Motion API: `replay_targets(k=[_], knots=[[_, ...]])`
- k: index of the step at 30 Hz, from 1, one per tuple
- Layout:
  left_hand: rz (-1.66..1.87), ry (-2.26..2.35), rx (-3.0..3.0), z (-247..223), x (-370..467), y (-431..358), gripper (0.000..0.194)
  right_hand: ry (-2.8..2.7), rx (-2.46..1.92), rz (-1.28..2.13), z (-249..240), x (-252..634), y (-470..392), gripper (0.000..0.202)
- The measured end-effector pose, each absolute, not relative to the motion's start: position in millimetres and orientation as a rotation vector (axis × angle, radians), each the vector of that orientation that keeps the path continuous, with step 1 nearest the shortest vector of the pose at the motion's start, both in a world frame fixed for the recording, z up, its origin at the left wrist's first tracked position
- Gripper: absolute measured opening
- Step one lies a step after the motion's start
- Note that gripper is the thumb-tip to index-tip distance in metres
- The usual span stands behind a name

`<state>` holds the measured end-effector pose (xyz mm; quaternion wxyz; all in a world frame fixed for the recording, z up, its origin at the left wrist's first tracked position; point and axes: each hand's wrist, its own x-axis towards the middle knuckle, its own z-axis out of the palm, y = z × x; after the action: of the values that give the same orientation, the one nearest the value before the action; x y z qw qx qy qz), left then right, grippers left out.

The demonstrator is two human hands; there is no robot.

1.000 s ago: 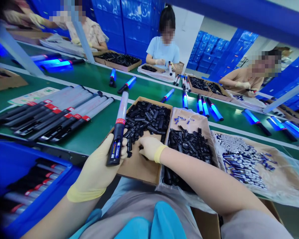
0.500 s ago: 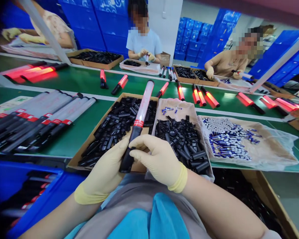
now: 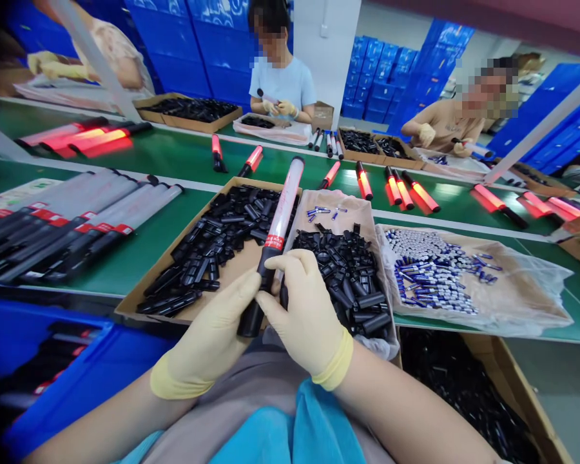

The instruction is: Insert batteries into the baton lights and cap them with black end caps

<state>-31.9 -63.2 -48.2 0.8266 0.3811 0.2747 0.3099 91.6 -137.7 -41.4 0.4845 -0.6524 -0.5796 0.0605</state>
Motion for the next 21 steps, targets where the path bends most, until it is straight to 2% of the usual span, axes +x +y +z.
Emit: replay_targets(k=[4,7,9,11,14,21], knots=[[0.558,0.54,0.896,-46,-26,-60,0.018,-1.506,-1.545,0.09,-33,93,-148,0.031],[0.558,0.589,0.871,-44,-29,-49,0.018,-1.998,-1.461,-0.037,-26,87,-150,0.016],[0.52,0.589,0.767,-42,-31,-40,0.025,-2.293,-1.444,-0.204,-25,82,-143,0.017],[0.488,0.567,0.648,-39,-33,-31,0.04,-2.401,-1.419,-0.394,-27,81,-127,0.022],[0.536,0.516,0.587,-35,-39,-17,0.063,-2.416,-1.366,-0.468,-29,96,-83,0.025],[0.91,0.647,0.948,-46,-90,18,0.052,-1.921,-2.065,-0.233,-26,217,47,0.04]])
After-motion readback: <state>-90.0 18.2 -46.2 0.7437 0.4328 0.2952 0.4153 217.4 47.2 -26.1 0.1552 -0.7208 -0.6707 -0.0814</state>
